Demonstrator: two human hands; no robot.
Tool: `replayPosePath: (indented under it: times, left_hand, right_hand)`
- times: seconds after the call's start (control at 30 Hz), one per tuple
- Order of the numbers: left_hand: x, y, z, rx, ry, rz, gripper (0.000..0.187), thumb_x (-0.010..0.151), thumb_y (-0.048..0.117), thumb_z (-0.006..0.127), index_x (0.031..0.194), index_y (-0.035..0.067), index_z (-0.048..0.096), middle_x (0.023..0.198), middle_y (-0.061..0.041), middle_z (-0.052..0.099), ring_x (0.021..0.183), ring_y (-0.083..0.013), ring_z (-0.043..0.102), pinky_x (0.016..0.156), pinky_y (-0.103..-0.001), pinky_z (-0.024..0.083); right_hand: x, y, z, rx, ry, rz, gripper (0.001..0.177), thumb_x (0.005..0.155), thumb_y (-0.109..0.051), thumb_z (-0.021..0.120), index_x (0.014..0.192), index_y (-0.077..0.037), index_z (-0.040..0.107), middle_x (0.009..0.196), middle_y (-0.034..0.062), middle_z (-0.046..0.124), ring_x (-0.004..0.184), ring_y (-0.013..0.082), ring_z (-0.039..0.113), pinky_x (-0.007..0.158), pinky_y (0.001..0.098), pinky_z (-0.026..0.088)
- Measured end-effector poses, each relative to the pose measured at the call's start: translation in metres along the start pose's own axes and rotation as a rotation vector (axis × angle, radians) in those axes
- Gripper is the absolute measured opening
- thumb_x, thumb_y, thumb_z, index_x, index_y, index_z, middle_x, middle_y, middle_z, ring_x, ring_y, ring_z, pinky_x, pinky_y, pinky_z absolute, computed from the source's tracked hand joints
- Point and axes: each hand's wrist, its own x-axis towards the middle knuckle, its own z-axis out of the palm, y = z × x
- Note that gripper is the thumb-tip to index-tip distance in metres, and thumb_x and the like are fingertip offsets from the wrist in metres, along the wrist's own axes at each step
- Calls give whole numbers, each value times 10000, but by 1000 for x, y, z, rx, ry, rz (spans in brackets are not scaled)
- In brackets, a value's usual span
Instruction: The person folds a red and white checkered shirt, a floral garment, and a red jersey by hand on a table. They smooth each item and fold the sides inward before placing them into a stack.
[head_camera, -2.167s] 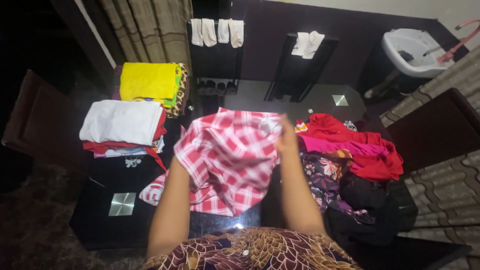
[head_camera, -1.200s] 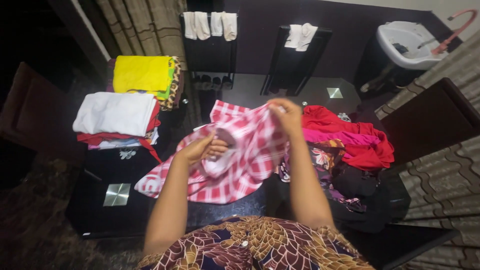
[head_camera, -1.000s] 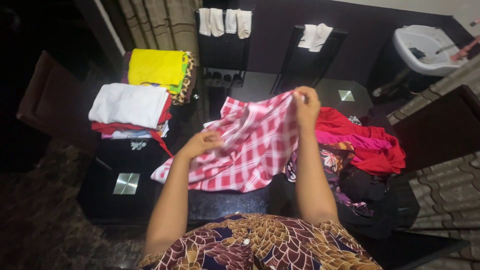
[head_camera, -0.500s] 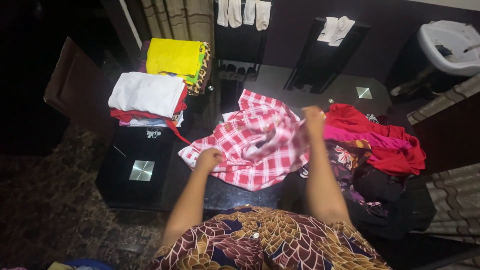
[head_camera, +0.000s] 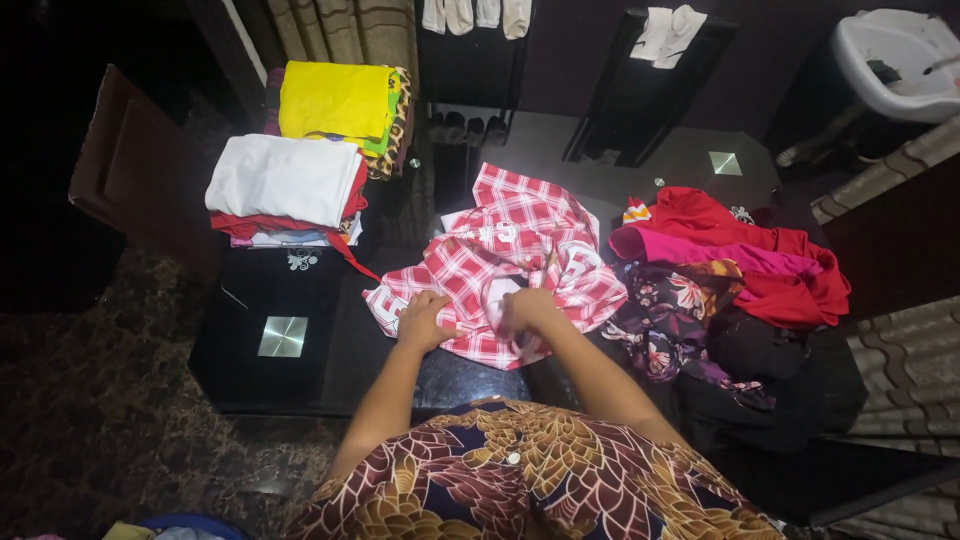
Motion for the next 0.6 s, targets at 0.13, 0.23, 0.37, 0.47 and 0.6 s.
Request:
replayPosePath:
  times: [0.13,0.23,0.37,0.47,0.6]
  left_hand:
    - [3,-29,26,-19,45,50,634,591,354,895,1190,204,748,1188,-35,631,1127,-289,579,946,-451,481]
    - [16,-37,33,-48,148,25,280,776,245,800,1054,214,801,1120,-16,682,1110,-271,620,960,-423,514]
    - [36,-21,-1,-122,186,41,215,787,256,803,928,105,744,1058,-83,681,1012,-334,612,893,-438,510]
    - [60,-14,-32,-380,307,64,251,861,278,788,881,47,695,964,-141,680,930,-340,655,840,-452,515]
    - [84,21,-98,-522,319,-25,284,953,324,724,1089,75,709,958,-170,730,904,-340,706,800,-414,548]
  right_hand:
    - [10,49,13,639,194,108,344,809,-241,596,1073,-86,753,1007,155,767,943,322,743,820,434,579]
    - [2,73,9,1048,273,136,248,836,-144,597,990,-33,758,844,134,743,762,258,703,687,373,553]
    - [11,113,22,1199,438,92,201,855,-119,627,981,-36,761,785,40,691,705,150,615,637,307,488]
    - [22,147,22,1302,502,-31,182,854,-107,653,965,-17,766,771,-9,681,708,106,597,639,281,475]
    - [20,164,-5,1263,531,-125,176,881,-153,697,958,-16,777,798,-6,686,734,101,598,677,269,481]
